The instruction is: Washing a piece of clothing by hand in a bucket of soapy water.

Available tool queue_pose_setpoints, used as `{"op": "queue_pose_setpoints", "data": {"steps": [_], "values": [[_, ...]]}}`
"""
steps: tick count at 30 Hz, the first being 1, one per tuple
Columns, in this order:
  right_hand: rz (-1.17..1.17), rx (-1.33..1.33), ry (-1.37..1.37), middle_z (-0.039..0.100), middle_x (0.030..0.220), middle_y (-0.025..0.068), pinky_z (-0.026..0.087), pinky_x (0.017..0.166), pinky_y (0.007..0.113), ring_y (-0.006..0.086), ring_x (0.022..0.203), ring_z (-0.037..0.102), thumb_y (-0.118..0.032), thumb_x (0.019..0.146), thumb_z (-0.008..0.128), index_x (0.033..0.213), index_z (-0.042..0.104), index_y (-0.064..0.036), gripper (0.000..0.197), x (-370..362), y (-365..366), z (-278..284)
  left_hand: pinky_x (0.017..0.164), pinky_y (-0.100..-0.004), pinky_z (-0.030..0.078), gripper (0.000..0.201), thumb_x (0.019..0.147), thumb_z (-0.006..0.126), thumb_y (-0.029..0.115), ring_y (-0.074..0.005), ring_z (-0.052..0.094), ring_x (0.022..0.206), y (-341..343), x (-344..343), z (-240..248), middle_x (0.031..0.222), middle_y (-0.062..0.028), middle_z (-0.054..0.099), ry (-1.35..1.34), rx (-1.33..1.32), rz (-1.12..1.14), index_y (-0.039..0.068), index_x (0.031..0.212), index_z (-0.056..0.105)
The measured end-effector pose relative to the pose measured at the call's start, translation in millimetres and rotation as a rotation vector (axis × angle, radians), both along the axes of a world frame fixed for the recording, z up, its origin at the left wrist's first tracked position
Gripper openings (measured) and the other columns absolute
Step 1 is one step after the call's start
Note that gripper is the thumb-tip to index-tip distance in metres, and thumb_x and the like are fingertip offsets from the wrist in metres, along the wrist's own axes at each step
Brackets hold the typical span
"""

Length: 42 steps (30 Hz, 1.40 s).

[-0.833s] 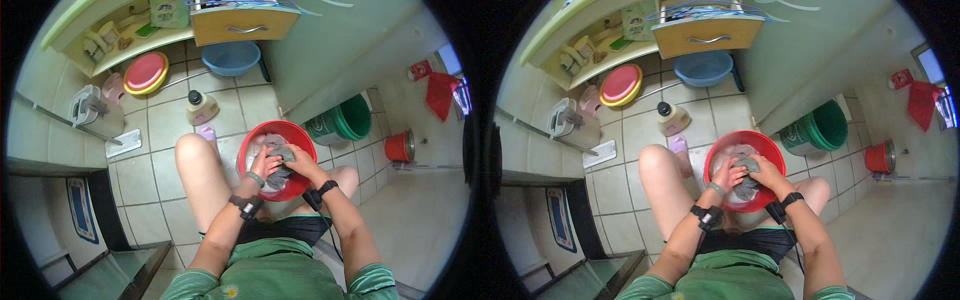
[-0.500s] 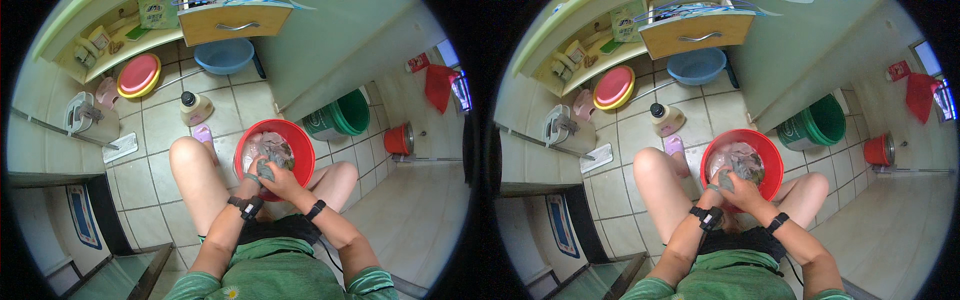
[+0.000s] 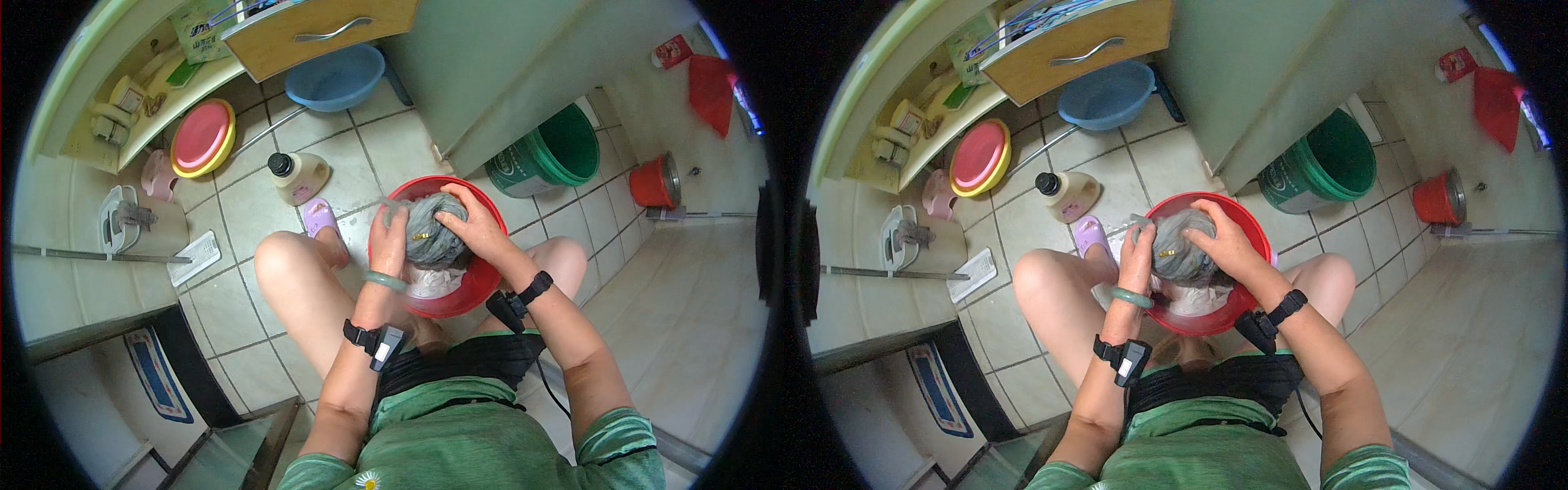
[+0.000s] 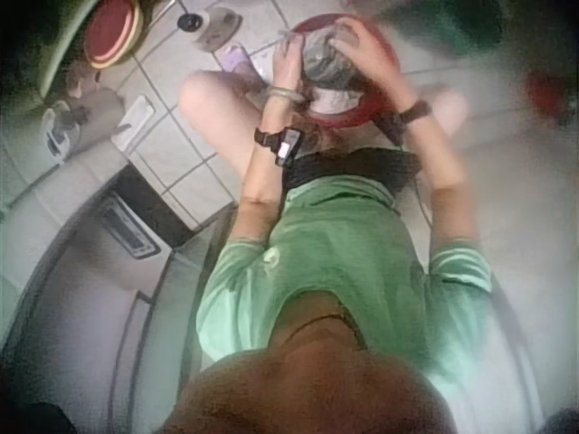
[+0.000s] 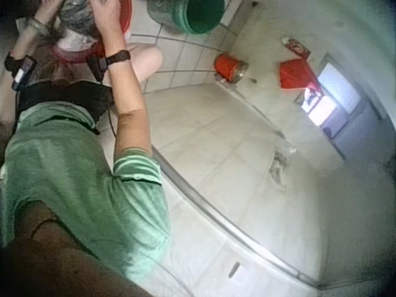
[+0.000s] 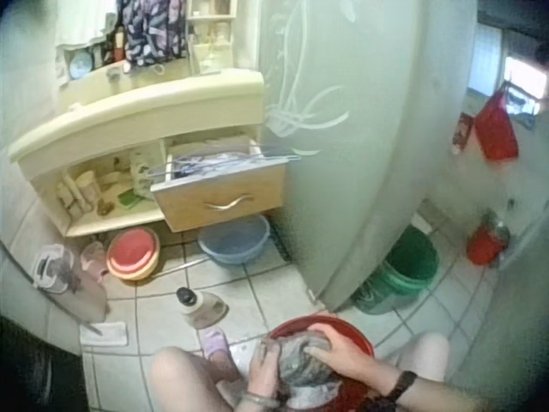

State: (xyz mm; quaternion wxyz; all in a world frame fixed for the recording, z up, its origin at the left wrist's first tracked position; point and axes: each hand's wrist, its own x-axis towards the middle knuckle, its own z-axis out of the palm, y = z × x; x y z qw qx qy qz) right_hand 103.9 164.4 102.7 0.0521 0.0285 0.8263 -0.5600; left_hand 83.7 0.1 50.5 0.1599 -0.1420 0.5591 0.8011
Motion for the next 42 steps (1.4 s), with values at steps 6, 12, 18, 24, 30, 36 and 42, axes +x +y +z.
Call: {"op": "queue_pose_setpoints", "data": {"steps": [6,12,18,24,30,36,42], "values": [[0.093,0.565,-0.109,0.048,0.118,0.0237,0.042,0.089,0.043,0.0409,0.106,0.049,-0.019,0.078,0.06,0.128,0.036,-0.0061,0.057,27.8,21.0,-102.7,0.1,-0.0471,0.031,0.069,0.078,0.058,0.026,-0.0408,0.033,0.123,31.9,10.9,-44.0,0.141,-0.022,0.018,0.121,-1.092,-0.655,0.007,0.135,0.024],[0.412,0.861,-0.623,0.044,0.124,0.0193,0.041,0.091,0.045,0.0384,0.11,0.047,-0.014,0.083,0.047,0.136,0.029,-0.015,0.055,52.2,-12.6,-172.7,0.107,-0.0505,0.015,0.08,0.082,0.05,0.037,-0.0399,0.005,0.136,38.6,32.1,-136.4,0.15,-0.0121,-0.004,-0.115,-1.28,-1.28,0.017,0.144,0.002],[0.371,0.723,-0.837,0.044,0.131,0.0172,0.039,0.096,0.041,0.0335,0.117,0.046,-0.013,0.086,0.041,0.137,0.03,-0.0135,0.052,44.9,-6.4,-219.1,0.106,-0.049,0.017,0.067,0.086,0.042,0.034,-0.0403,0.017,0.133,58.4,27.7,-155.5,0.148,-0.0164,0.006,-0.143,-1.33,-1.457,0.009,0.142,0.013],[0.242,0.388,-1.01,0.047,0.128,0.0176,0.036,0.098,0.041,0.0331,0.118,0.045,-0.022,0.089,0.035,0.113,0.055,-0.0013,0.038,17.3,-0.8,-248.1,0.099,-0.0379,0.034,0.051,0.081,0.053,0.029,-0.0274,0.048,0.114,18.7,35.0,-251.2,0.131,-0.0144,0.045,0.289,-1.178,-1.64,0.006,0.126,0.047],[0.196,0.518,-0.925,0.05,0.124,0.0198,0.041,0.094,0.04,0.0334,0.111,0.051,-0.018,0.085,0.04,0.113,0.057,-0.002,0.036,15.5,33.0,-259.0,0.098,-0.0386,0.037,0.043,0.084,0.048,0.025,-0.0267,0.047,0.119,85.7,-12.2,-190.1,0.131,-0.0134,0.047,-0.004,-0.981,-1.391,0.01,0.124,0.051],[0.19,0.407,-0.743,0.052,0.117,0.024,0.041,0.091,0.043,0.0367,0.109,0.052,-0.01,0.076,0.054,0.129,0.037,-0.0077,0.056,-10.6,26.2,-161.1,0.088,-0.0413,0.043,0.043,0.08,0.055,0.026,-0.0347,0.054,0.106,67.4,-21.8,-167.7,0.115,-0.0208,0.056,-0.001,-1.228,-1.207,0.0,0.115,0.054],[0.055,0.312,-0.303,0.053,0.113,0.0256,0.041,0.09,0.043,0.0386,0.106,0.052,-0.011,0.076,0.052,0.126,0.04,-0.0072,0.052,24.1,4.5,-85.7,0.084,-0.0394,0.045,0.053,0.085,0.051,0.042,-0.0308,0.056,0.097,56.0,16.2,-138.6,0.114,-0.0126,0.057,-0.381,-0.351,-0.203,0.003,0.122,0.047]]}}
